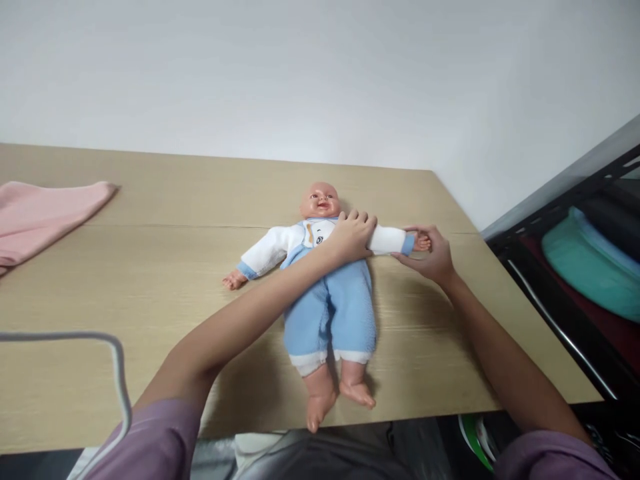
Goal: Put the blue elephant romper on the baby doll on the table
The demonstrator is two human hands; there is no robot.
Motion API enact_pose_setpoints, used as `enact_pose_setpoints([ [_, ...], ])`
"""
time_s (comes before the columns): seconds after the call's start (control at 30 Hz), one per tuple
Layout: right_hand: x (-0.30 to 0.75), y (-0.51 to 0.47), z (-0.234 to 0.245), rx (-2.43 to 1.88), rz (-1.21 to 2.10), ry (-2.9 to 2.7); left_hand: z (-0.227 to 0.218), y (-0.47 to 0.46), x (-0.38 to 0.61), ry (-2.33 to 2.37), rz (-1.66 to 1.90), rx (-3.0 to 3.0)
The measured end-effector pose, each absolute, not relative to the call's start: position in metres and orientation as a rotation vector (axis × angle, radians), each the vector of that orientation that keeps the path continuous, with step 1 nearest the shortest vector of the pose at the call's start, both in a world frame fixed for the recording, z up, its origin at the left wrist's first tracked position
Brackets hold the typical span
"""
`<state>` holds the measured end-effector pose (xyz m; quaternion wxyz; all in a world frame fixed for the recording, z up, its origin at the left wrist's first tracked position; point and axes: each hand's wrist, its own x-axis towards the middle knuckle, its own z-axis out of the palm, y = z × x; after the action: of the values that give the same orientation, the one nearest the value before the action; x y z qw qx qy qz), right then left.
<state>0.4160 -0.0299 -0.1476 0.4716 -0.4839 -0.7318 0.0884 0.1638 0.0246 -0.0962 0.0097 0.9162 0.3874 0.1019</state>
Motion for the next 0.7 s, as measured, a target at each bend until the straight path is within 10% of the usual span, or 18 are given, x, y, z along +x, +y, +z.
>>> enact_pose_setpoints([
  [0.7, 0.319, -0.035, -0.190, -1.009, 1.001, -1.844, -0.107, 0.041, 0.109, 0.984, 1.400, 1.815],
])
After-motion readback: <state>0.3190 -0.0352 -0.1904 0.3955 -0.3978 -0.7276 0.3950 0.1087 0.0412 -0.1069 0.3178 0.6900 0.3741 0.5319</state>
